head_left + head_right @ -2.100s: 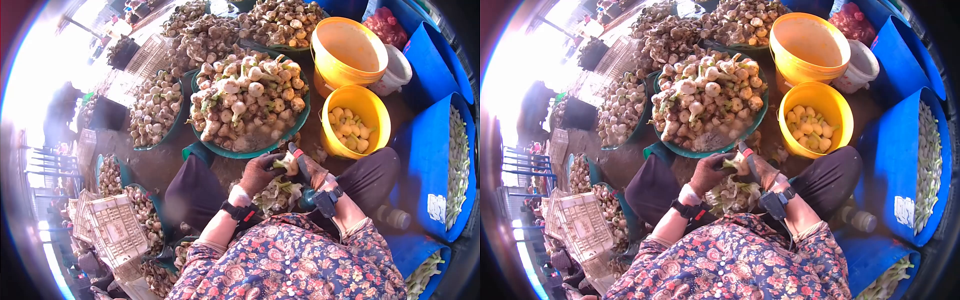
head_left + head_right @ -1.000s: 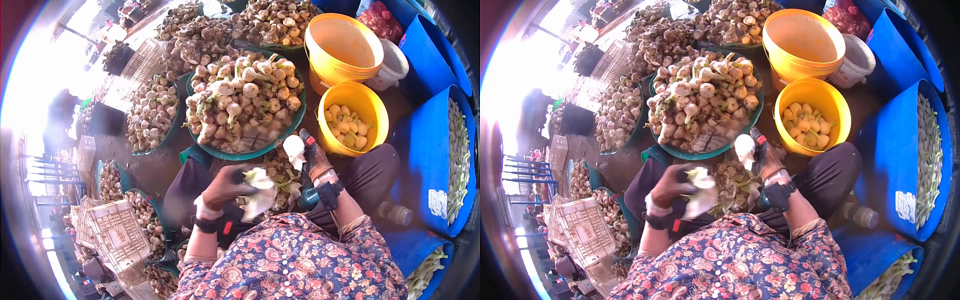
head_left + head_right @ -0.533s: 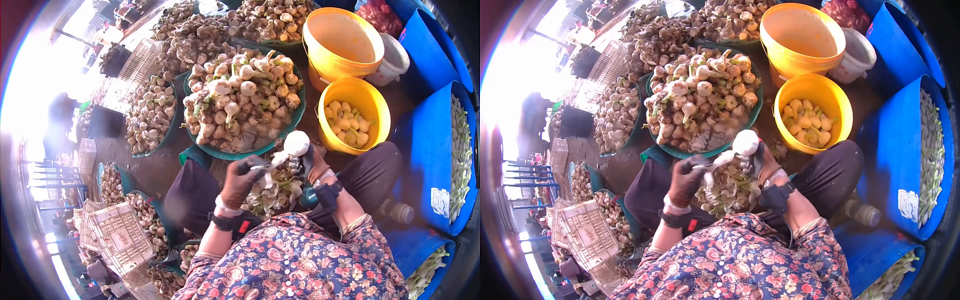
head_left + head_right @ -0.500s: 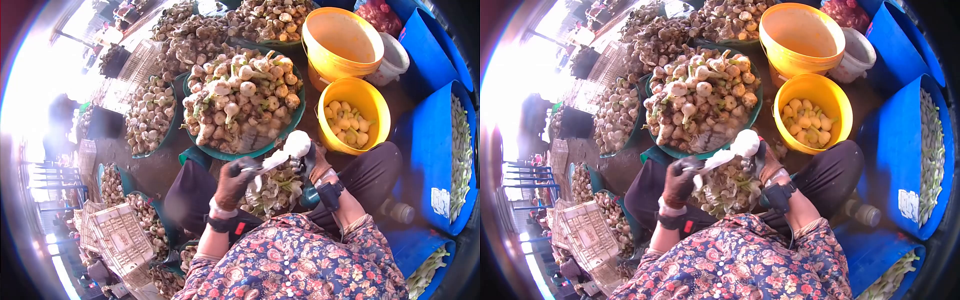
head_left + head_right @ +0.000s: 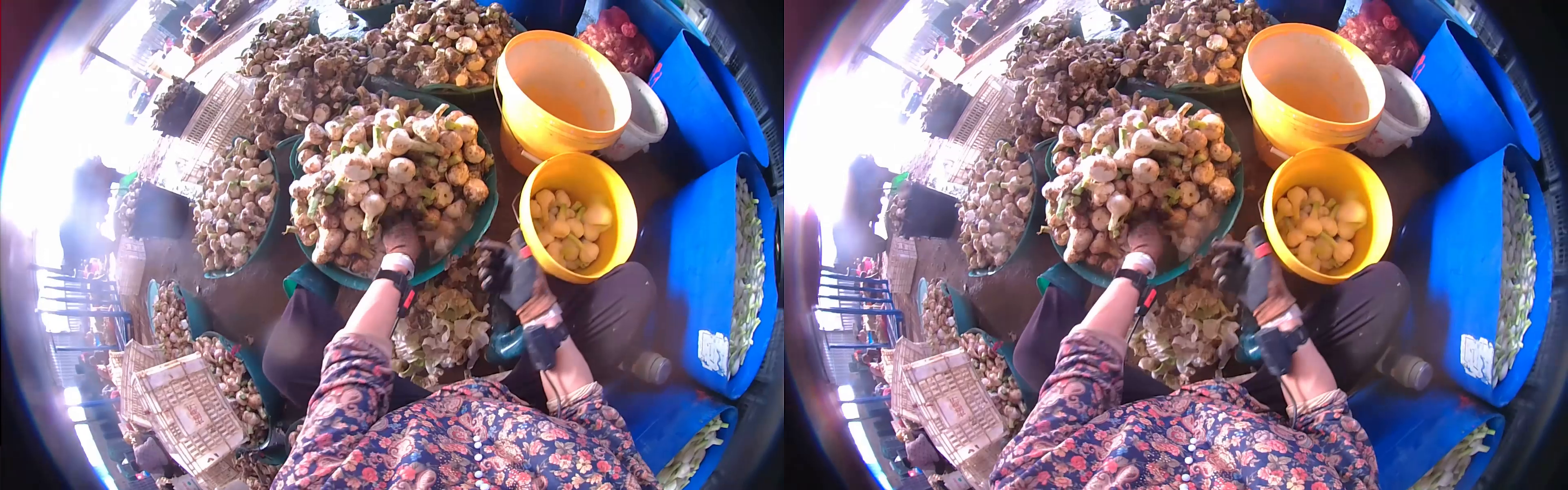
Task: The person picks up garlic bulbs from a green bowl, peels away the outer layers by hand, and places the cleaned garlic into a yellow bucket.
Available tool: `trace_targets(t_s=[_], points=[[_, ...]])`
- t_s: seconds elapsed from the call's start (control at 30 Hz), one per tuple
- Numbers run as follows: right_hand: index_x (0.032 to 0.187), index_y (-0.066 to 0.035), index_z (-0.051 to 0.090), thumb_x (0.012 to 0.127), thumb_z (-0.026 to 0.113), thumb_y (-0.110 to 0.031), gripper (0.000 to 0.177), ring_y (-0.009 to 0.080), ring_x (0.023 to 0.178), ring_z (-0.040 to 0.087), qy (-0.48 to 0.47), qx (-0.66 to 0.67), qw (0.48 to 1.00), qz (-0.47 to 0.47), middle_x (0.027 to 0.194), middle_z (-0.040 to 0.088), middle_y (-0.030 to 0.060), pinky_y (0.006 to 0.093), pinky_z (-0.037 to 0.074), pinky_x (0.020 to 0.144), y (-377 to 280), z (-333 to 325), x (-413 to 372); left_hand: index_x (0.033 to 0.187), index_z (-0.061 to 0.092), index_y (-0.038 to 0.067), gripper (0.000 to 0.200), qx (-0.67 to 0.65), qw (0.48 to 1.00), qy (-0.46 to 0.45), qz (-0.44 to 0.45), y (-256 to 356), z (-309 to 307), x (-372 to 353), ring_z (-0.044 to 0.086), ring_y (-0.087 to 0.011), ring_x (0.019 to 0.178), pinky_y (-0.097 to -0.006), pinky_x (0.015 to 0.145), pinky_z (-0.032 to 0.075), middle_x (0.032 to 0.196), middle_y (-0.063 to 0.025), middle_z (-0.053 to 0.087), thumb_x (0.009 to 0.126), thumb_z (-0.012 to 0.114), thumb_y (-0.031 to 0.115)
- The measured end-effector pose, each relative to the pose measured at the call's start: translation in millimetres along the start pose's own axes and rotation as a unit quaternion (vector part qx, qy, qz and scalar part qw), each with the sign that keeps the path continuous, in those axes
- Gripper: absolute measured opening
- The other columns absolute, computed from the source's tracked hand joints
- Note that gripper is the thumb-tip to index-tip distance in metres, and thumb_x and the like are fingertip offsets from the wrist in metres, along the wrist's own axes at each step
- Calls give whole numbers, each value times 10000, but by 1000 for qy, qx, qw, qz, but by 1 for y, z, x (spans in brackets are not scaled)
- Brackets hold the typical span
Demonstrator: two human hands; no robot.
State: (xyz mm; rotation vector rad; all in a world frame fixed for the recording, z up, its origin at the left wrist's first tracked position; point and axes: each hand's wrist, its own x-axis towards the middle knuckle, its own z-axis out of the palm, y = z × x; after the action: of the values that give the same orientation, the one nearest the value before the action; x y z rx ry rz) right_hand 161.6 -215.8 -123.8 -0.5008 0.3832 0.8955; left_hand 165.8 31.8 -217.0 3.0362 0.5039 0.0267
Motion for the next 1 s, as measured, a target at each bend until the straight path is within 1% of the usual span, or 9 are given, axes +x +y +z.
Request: trace_targets(t_s=[0.17, 0.23, 0.33, 0.4, 0.5, 0.67, 0.8, 0.93, 1.0], points=[[1020, -34, 604, 858, 585, -504, 497, 125, 600, 559, 85, -168, 981, 34, 727, 562, 26, 246, 484, 524, 28, 1, 16, 989, 622, 25, 456, -105, 986, -107, -69, -13, -21, 10, 649, -302, 795, -414, 747, 507, 821, -158, 665, 679, 727, 342], [1030, -44, 603, 853, 604, -480, 470, 116, 610, 557, 126, -286, 949, -33, 745, 569, 21, 248, 488, 528, 39, -4, 19, 999, 647, 52, 428, -246, 952, -165, -74, -14, -33, -6, 654, -289, 804, -394, 755, 505, 857, -150, 673, 680, 720, 328], [953, -60, 640, 824, 677, -390, 356, 78, 641, 542, 143, -367, 912, -114, 755, 588, -2, 229, 463, 532, 54, -1, 17, 1023, 656, 59, 364, -563, 791, -226, -81, -2, -27, -56, 632, -174, 788, -316, 753, 492, 860, -117, 681, 709, 730, 229], [900, -55, 659, 815, 703, -343, 304, 62, 645, 533, 118, -444, 874, -161, 756, 603, -13, 221, 442, 529, 61, -9, 19, 1031, 627, 2, 367, -508, 827, -240, -18, 38, -106, -87, 594, -144, 802, -283, 736, 479, 910, -88, 645, 721, 726, 172], [840, -34, 678, 822, 701, -283, 251, 47, 614, 519, 156, -347, 917, -120, 711, 608, -24, 224, 406, 512, 56, 1, 8, 1037, 629, 10, 390, -405, 906, -93, 75, 48, -115, -111, 618, -221, 846, -317, 759, 489, 934, -129, 622, 703, 739, 177], [819, -13, 674, 861, 643, -309, 301, 51, 595, 506, 156, -406, 897, -73, 663, 588, -21, 235, 403, 510, 52, 12, -7, 1047, 637, 35, 435, -369, 926, -51, 57, 54, -139, -122, 616, -274, 857, -338, 755, 493, 904, -147, 599, 666, 777, 193], [816, -13, 667, 876, 610, -306, 305, 61, 591, 507, 106, -467, 864, -154, 661, 577, -21, 244, 406, 514, 49, 15, -12, 1070, 632, 34, 439, -405, 908, -79, 76, 42, -138, -116, 609, -237, 820, -322, 732, 491, 893, -128, 604, 697, 781, 211], [863, -49, 656, 897, 549, -423, 391, 84, 554, 502, 28, -337, 940, -48, 693, 583, 2, 229, 398, 512, 39, 19, -20, 1121, 603, 13, 428, -634, 710, -293, -88, 23, -142, -112, 577, -120, 820, -289, 709, 487, 988, -58, 632, 757, 755, 178], [921, -63, 643, 902, 514, -486, 443, 102, 551, 515, 62, -289, 955, 19, 696, 587, 9, 226, 408, 520, 41, 20, -21, 1135, 584, 5, 433, -662, 705, -242, -79, 32, -136, -120, 574, -109, 826, -272, 767, 481, 1012, -45, 628, 761, 750, 148]])
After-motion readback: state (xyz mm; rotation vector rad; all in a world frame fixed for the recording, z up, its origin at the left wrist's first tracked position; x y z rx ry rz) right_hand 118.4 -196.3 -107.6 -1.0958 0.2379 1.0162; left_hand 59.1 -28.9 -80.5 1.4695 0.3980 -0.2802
